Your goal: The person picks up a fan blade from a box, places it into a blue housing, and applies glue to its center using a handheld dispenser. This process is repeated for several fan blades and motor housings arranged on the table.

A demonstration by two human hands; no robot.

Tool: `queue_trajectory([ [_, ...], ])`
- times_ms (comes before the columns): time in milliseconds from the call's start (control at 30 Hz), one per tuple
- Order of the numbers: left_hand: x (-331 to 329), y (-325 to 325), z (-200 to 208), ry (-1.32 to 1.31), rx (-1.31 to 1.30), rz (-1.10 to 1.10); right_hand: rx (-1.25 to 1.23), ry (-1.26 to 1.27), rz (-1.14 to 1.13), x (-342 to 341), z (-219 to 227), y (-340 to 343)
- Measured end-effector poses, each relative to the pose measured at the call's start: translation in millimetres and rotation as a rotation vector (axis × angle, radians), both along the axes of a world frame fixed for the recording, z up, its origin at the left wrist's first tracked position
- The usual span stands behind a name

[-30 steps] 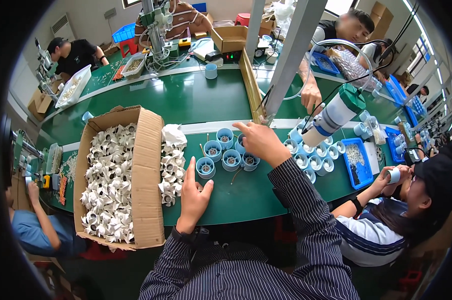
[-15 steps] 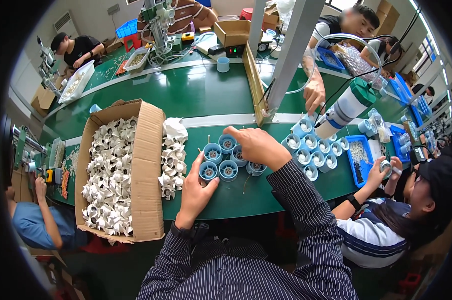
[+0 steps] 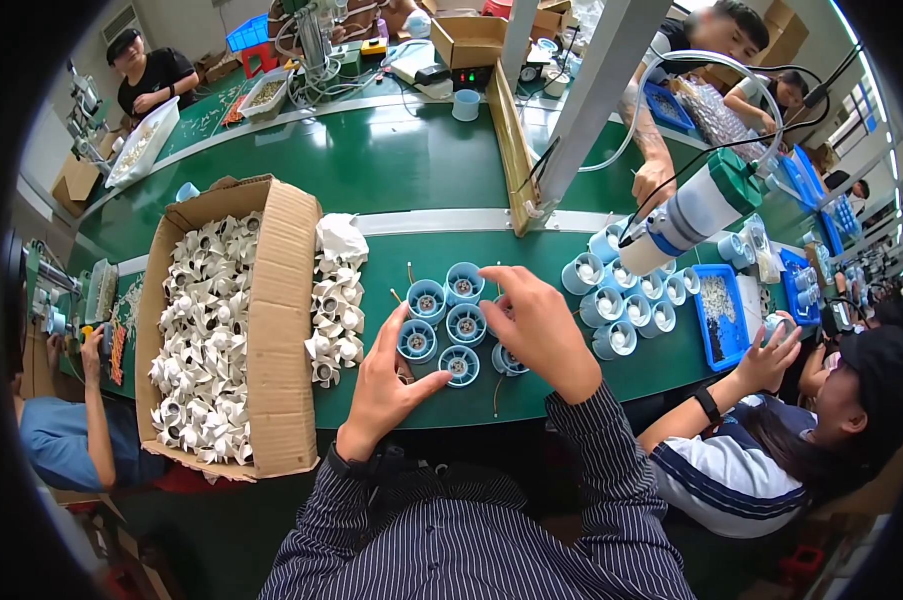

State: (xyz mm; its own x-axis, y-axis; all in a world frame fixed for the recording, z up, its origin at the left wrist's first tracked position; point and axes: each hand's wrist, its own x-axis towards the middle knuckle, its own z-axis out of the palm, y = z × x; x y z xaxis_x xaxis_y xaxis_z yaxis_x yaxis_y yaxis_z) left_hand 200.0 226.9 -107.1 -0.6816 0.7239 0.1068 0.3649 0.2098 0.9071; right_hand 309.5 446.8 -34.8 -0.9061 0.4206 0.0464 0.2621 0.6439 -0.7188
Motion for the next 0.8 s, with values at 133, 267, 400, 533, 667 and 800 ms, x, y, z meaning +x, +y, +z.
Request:
queue_trajectory([
  [133, -0.6, 0.8, -3.6, 0.163, 0.011, -0.065, 0.078, 0.167, -0.184, 26.6, -20.6, 8.0],
  [267, 0.5, 7.3, -6.0, 0.370, -0.027, -0.081, -0.325, 0.323, -0.168, 23.7, -69.7, -2.8],
  [400, 1.7, 6.1, -6.1, 0.311, -0.072, -0.096, -0.422, 0.345, -0.182, 13.2, -79.3, -15.2],
  [533, 4.8, 1.5, -6.4, 0.269, -0.063, -0.112, -0.434, 0.331, -0.169, 13.3, -74.6, -13.0],
  [667, 12.2, -5.5, -5.7, 0.132, -0.024, -0.073, -0.132, 0.376, -0.183, 18.8, -47.3, 0.6],
  [800, 22.7, -23.5, -21.1, 0.079, 0.110, 0.001, 0.057, 0.243, -0.046, -11.8, 36.8, 0.8],
])
